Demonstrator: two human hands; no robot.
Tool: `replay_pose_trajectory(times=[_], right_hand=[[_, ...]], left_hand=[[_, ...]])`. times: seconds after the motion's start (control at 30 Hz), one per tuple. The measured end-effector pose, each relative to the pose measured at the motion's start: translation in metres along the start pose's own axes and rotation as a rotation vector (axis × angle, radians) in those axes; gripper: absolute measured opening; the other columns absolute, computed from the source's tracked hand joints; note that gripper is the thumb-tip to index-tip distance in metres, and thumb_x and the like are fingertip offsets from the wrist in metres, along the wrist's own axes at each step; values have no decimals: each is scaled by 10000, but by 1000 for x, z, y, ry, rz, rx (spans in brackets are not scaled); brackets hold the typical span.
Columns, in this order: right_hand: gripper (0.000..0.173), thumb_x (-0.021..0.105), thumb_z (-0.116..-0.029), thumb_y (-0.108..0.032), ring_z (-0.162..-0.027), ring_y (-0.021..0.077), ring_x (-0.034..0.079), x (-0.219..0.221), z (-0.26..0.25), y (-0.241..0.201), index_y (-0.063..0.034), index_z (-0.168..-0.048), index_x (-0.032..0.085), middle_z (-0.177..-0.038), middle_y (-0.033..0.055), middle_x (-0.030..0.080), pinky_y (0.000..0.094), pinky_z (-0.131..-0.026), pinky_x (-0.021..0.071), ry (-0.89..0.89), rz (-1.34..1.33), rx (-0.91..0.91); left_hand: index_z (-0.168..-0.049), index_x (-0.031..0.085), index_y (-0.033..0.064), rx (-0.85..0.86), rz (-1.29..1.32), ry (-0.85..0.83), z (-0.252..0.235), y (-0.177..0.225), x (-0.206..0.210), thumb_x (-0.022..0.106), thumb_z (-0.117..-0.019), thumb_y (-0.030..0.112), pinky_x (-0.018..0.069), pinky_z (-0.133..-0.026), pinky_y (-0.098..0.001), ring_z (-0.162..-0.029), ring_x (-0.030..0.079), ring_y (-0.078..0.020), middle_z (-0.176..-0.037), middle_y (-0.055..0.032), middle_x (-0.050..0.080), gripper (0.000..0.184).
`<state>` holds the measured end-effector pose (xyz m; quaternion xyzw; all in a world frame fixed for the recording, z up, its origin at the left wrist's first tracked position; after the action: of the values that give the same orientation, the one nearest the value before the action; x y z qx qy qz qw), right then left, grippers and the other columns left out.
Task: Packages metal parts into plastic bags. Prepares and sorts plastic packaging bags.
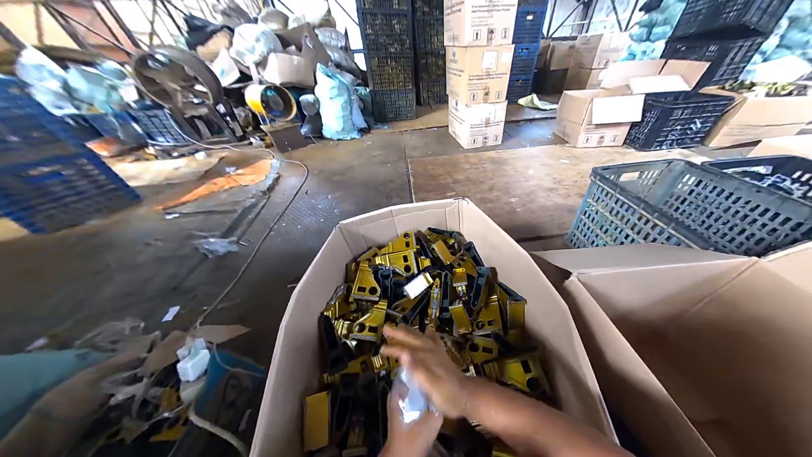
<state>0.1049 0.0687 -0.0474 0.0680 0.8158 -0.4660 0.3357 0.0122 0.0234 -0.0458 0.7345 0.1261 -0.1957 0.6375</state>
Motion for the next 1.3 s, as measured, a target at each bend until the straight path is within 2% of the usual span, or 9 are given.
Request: replay_pose_trajectory(times=[0.07,0.2,0.27,0.37,0.53,0.8,1.03,1.2,1.3], right_hand=[[522,491,-1045,-243,-1553,334,221,-7,9,11,-51,-1529,461,-1655,127,325,713,-1187,99,-234,53,246],[420,770,-869,-124,-1141,377,632,28,49,2,91,-1209,651,-1182,270,672,544,-1019,469,-437,-67,240],[374,693,-944,-120,-1208,479,587,4,30,18,91,-1248,638,-1247,319,634,674,-1029,423,-625,88,475],[422,557,-1043,-283,-1230,444,592,-54,11,59,64,-1272,631,-1272,295,632,624,-1056,437,-306,88,733],[372,649,-991,-214,-1056,205,647,-63,-2,5,58,-1245,656,-1214,190,630,330,-916,558,-93,-319,365],[349,645,-998,-185,-947,135,681,-53,2,16,48,-1259,641,-1124,135,692,306,-872,572,-114,-462,526],[316,632,-1008,-181,-978,115,661,-67,3,24,35,-1239,637,-1136,116,679,290,-886,553,-196,-444,566],[299,586,-1044,-265,-733,57,551,-64,-1,22,15,-968,657,-827,43,596,238,-699,467,-90,-215,522],[224,633,-1010,-174,-786,36,640,-62,5,25,28,-1105,648,-923,27,662,213,-752,559,-178,-484,540]], left_hand=[[-1240,564,-208,53,48,92,-3,8,1,703,-873,57,473,-1025,-275,-1137,629,-168,-1173,-257,664,474],[-1285,559,-166,-25,-31,54,-12,-4,11,719,-886,125,466,-1064,-316,-1190,614,-176,-1225,-237,657,518],[-1214,555,-211,23,180,181,-15,-8,1,765,-807,-3,503,-968,-226,-1060,643,-88,-1111,-208,680,503],[-1274,536,-123,-91,403,122,-24,-13,-14,723,-863,1,539,-942,-210,-1045,653,-33,-1127,-102,685,468],[-1258,547,-78,-148,497,67,-29,-23,-15,721,-875,2,555,-929,-229,-1021,660,-37,-1091,-51,687,428],[-1182,601,-81,-31,446,133,-27,-20,-8,853,-724,-4,564,-932,-228,-1001,679,-46,-1043,-43,719,528],[-1458,440,-18,-196,533,-151,-27,-17,-5,862,-768,125,563,-912,-233,-1097,648,-78,-1270,-57,650,822],[-1250,573,60,-306,562,-150,-27,-11,-6,789,-854,101,484,-566,-173,-634,563,-14,-905,42,661,453],[-1505,430,56,-284,601,-205,-27,-10,-9,777,-861,104,495,-577,-161,-718,597,-19,-1101,8,676,734]])
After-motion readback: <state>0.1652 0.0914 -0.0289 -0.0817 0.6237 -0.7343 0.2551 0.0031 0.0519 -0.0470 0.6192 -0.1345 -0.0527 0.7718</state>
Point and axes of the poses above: each hand's wrist, its own z-axis away from the middle knuckle, its own x-axis out of the palm, y = z × x, the point moved 4 cm from there along -z, towards the middle knuckle
